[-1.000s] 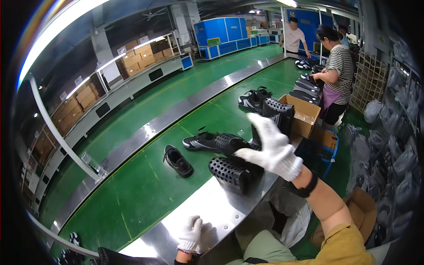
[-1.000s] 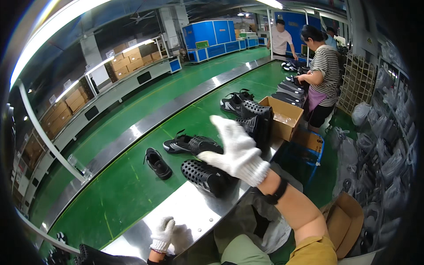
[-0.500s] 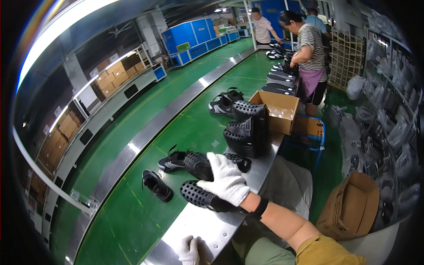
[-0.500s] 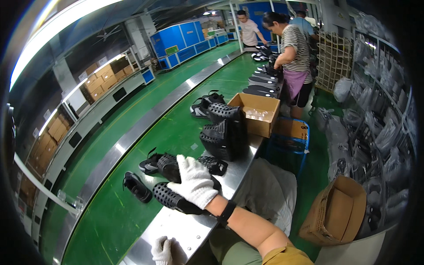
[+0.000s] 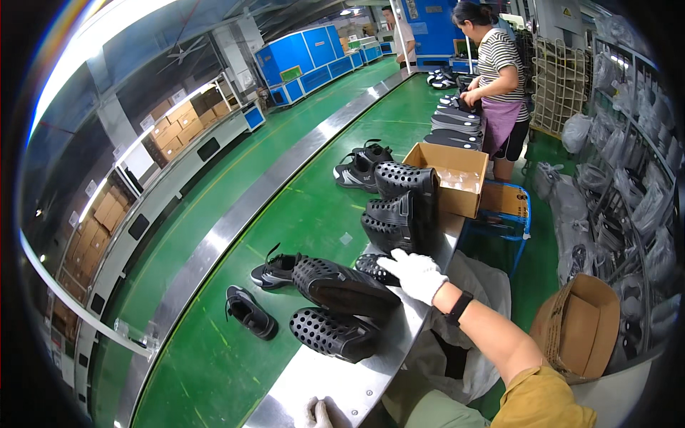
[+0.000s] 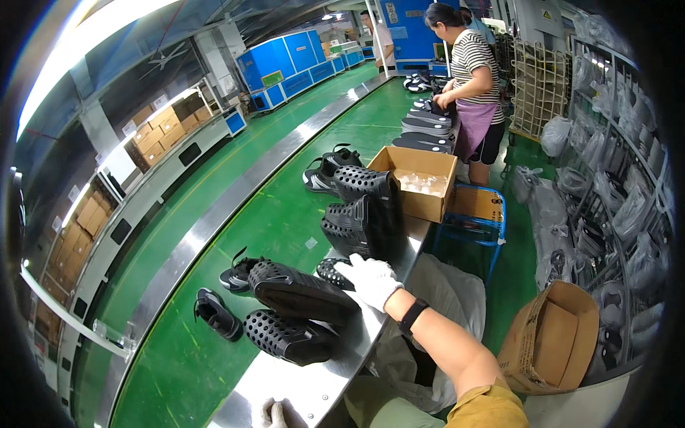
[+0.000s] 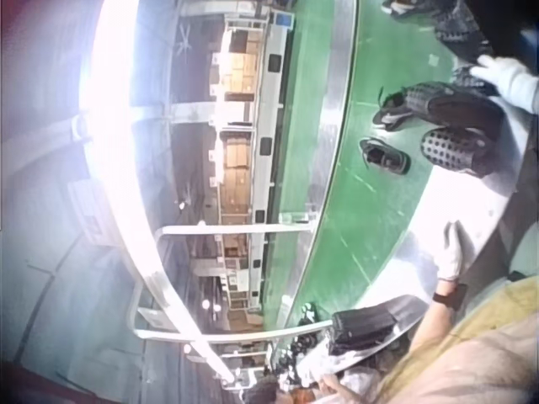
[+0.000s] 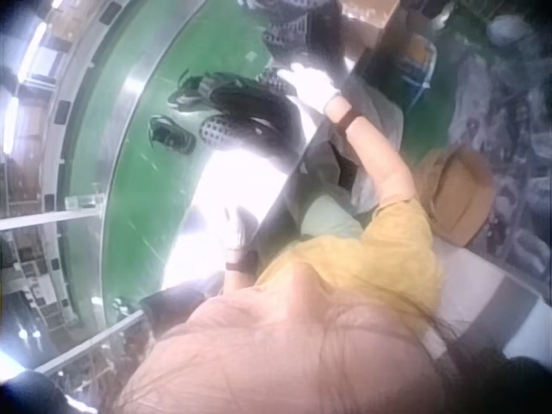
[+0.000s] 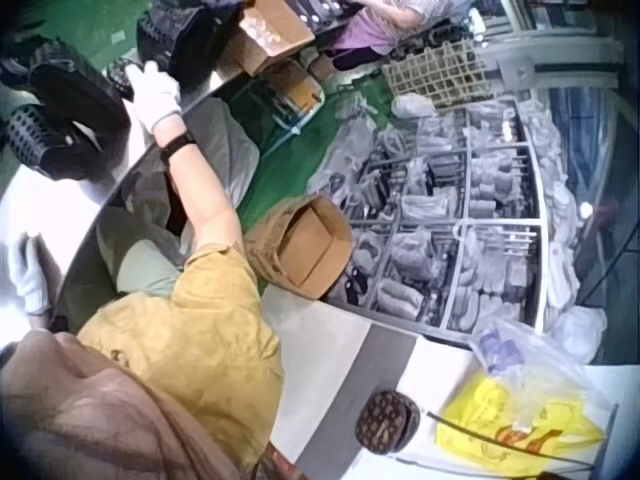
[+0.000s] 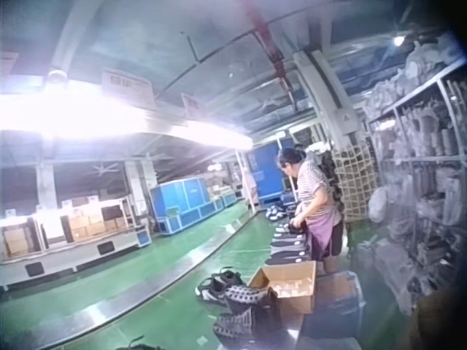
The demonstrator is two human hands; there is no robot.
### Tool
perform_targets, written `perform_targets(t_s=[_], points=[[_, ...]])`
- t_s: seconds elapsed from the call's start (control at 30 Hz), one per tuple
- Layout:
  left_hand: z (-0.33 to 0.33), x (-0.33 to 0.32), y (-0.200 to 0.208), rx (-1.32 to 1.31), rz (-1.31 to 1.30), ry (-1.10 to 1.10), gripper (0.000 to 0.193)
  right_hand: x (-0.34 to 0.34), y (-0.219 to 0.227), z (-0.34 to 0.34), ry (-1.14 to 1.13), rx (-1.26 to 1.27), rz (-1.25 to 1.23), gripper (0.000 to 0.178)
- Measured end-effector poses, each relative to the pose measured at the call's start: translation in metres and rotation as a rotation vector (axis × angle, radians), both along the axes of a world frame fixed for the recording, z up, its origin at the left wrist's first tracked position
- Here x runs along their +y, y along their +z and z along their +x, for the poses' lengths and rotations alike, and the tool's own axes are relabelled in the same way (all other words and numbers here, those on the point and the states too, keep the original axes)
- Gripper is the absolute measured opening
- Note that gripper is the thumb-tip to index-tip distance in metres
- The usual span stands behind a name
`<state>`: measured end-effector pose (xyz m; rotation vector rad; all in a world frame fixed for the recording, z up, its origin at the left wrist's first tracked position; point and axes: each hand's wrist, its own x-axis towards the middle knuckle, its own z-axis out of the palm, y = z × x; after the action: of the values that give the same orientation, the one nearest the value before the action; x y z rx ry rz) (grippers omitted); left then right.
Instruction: Inspecting and assembling shoe components on a production line.
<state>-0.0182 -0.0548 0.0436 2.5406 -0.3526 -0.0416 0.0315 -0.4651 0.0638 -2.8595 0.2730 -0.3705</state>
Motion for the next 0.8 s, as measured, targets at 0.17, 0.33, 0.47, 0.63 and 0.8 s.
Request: perform_targets(t_s=[0.17,0.33,0.47,0.63,0.8], points=[[-0.004,-0.009,0.008,0.037,-0.08,0.041,0.042,-0.01,-0.019,0.0,0.047,0.009,-0.179,0.048],[0.024,-0.016,0.017,-0.608,0.229,-0.347,0.032,0.001,-0.02,-0.035,-0.141,-0.057,-0.044,0.032],[0.059,-0.067,0.029,0.598,-0.937,0.092,0.079,0.0,-0.003,-0.088,-0.305,-0.526,0.211,0.047],[0.105,-0.104,-0.01,0.794,-1.228,-0.106,0.077,0.018,0.072,-0.079,-0.046,-0.754,0.344,0.05],[0.109,-0.139,-0.012,0.885,-1.442,-0.103,0.073,0.01,0.077,-0.069,0.01,-0.814,-0.092,0.051]])
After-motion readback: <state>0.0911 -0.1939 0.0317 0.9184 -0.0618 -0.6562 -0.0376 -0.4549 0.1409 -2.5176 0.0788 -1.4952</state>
